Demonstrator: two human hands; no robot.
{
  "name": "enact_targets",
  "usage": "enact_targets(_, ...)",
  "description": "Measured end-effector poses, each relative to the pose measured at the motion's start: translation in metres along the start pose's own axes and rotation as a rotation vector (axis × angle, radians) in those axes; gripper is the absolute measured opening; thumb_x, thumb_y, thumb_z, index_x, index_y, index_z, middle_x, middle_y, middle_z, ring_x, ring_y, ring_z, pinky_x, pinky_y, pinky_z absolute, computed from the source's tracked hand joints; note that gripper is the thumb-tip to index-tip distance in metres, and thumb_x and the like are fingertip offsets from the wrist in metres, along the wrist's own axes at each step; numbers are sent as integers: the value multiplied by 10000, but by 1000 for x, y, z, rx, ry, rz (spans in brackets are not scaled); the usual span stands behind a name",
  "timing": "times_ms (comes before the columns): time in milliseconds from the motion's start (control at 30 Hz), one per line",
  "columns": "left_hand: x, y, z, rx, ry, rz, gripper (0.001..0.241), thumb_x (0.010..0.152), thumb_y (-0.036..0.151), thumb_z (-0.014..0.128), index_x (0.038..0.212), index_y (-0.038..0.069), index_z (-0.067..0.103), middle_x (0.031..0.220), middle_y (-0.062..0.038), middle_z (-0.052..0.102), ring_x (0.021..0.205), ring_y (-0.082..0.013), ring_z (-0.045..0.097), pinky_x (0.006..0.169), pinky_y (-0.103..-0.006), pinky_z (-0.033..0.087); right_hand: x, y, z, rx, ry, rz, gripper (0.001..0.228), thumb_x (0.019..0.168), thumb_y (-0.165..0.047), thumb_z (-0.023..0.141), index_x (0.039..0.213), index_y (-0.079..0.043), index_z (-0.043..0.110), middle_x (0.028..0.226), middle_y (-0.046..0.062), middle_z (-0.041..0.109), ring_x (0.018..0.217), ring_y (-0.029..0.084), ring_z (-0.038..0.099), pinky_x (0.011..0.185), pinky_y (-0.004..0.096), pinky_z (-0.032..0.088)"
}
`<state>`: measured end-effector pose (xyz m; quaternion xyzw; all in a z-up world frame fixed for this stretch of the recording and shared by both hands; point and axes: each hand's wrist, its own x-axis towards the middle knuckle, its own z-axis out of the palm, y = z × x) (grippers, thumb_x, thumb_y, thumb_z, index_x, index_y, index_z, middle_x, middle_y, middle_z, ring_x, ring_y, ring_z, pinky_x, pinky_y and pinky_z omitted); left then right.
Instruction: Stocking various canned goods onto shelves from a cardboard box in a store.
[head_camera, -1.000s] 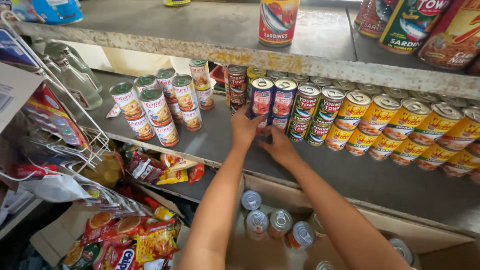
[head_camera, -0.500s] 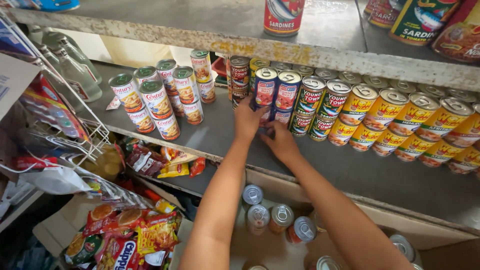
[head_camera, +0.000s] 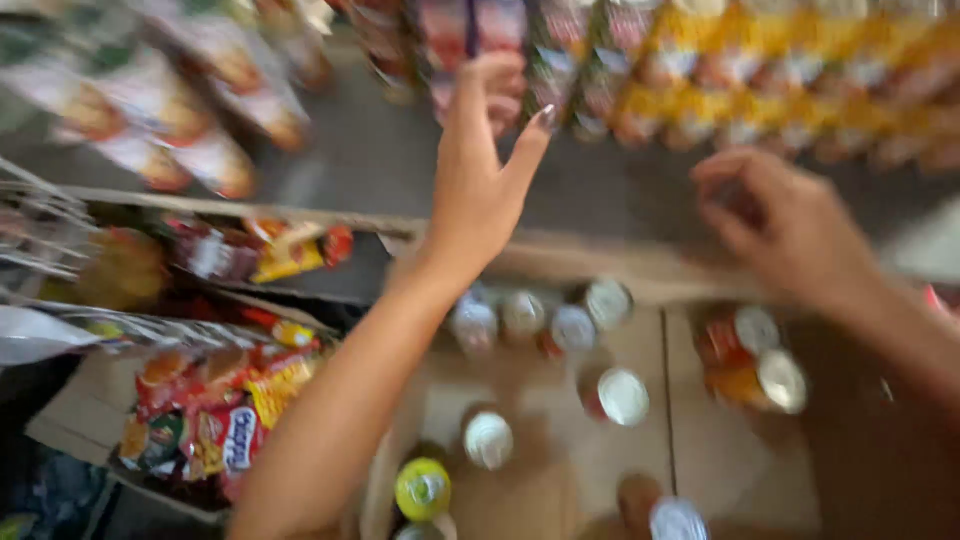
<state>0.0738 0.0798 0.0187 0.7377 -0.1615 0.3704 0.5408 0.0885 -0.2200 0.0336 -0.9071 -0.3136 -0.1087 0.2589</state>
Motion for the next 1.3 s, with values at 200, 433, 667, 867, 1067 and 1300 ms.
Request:
enact_targets(200,-49,51,56,-99,-430,112,308,1037,78,698,1285,84,515,1195,-79,611,1112,-212,627,995,-322,527,-87,27,-24,-52,-44,273,268,1005,-110,688,1261,-38,650,974,99,706,745,176,659,688,325,528)
enact_targets(433,-89,23,65,393,-861,501,158,874,89,652,1027,71,613,1056,-108,660,1048,-323,652,936,-480,502,-134,46,0,-167,-164,290,189,1028,-180,683,1164,-49,694,981,136,705,812,284,686,721,393,538)
enact_targets(667,-61,6,25,363,-834,168,122,952,150,672,952,28,671,981,-176,721,886,-421,685,722,-527,534,-142,37,32,-249,-355,109,225,972,-227,664,1163,-109,673,1068,105,673,876,316,703,731,424,564)
enact_targets(867,-81,-11,13,955,-1182,-184,279,851,355,780,939,91,779,966,-180,743,923,-355,723,779,-476,564,-144,13,58,-280,-429,1,424,916,-384,662,1215,-84,637,1141,117,654,1014,340,677,776,445,572)
enact_targets(1067,-111,-62,50,1136,-1310,-276,356,767,389,831,1043,167,798,1080,-103,754,993,-283,726,765,-422,562,-147,-26,91,-272,-386,-288,691,839,-540,644,1249,10,567,1226,202,616,1035,380,658,781,428,574)
enact_targets(1300,-122,-65,75,1232,-1388,-323,364,776,367,828,1083,177,783,1092,-48,761,980,-251,730,705,-410,572,-139,-32,80,-308,-533,10,659,875,-469,704,1384,-73,570,1166,156,640,920,366,700,735,446,580)
